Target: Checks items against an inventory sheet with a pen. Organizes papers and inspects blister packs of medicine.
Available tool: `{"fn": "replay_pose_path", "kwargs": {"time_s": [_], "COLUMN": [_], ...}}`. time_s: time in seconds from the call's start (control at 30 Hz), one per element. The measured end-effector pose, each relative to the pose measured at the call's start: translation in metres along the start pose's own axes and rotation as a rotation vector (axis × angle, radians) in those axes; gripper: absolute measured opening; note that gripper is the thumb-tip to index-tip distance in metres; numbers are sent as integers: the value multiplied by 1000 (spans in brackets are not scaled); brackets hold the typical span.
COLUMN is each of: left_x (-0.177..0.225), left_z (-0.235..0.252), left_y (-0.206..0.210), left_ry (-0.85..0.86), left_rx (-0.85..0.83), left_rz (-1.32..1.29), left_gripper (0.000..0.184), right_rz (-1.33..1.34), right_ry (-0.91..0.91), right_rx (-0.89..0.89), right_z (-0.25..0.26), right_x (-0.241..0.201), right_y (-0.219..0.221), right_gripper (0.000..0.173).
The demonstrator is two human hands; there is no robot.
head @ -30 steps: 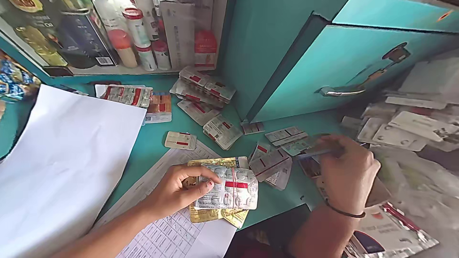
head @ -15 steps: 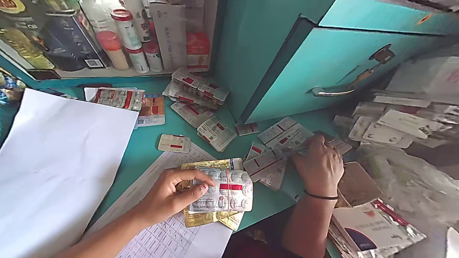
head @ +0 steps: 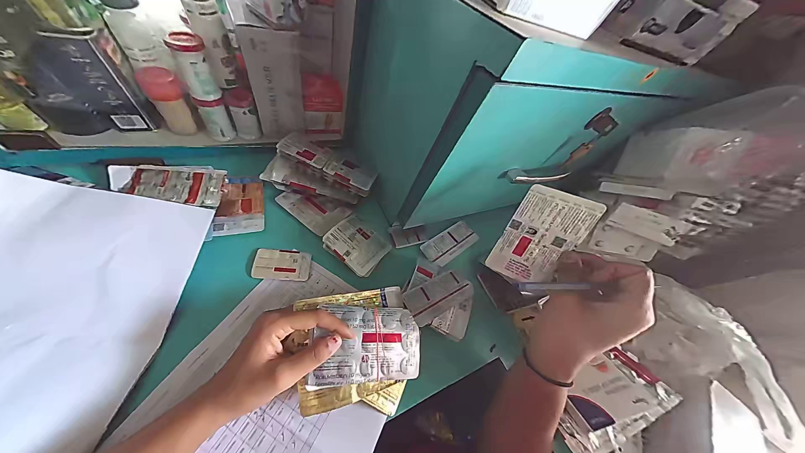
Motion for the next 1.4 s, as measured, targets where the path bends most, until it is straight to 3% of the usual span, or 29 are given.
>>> {"fn": "replay_pose_path", "kwargs": {"time_s": [0.17, 0.83, 1.03, 1.13, 1.23, 1.33, 1.4], "left_x": [0, 0, 3, 3, 5, 6, 10], "left_z": [1, 1, 1, 2, 1, 2, 3], "left_y": [0, 0, 1, 0, -2, -9, -14], "left_ry": [-3, -12, 4, 13, -11, -18, -11], "left_rx": [-3, -11, -15, -27, -11, 37, 71], "left_rz": [0, -4, -13, -22, -28, -25, 13], "left_gripper": [18, 18, 17, 18, 18, 19, 19], "right_rz": [239, 365, -174, -302, -339, -68, 146], "right_ry": [-23, -99, -54, 22, 54, -109, -244], "right_rx": [-102, -193, -327, -402, -478, -592, -813], "right_z": [1, -5, -11, -15, -22, -40, -65], "right_x": [-12, -37, -20, -9, -4, -19, -32], "right_y": [-9, -10, 17, 38, 46, 43, 46], "right_gripper": [21, 21, 11, 5, 22, 38, 48]}}
Point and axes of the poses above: each hand's wrist, its own z-axis towards the middle knuckle, its own y-axis out of the palm, x = y × z, the point moved 8 cm from there along z, towards the middle knuckle, and after that the axes turned 5 degrees about -z, right-handed, at the moved point
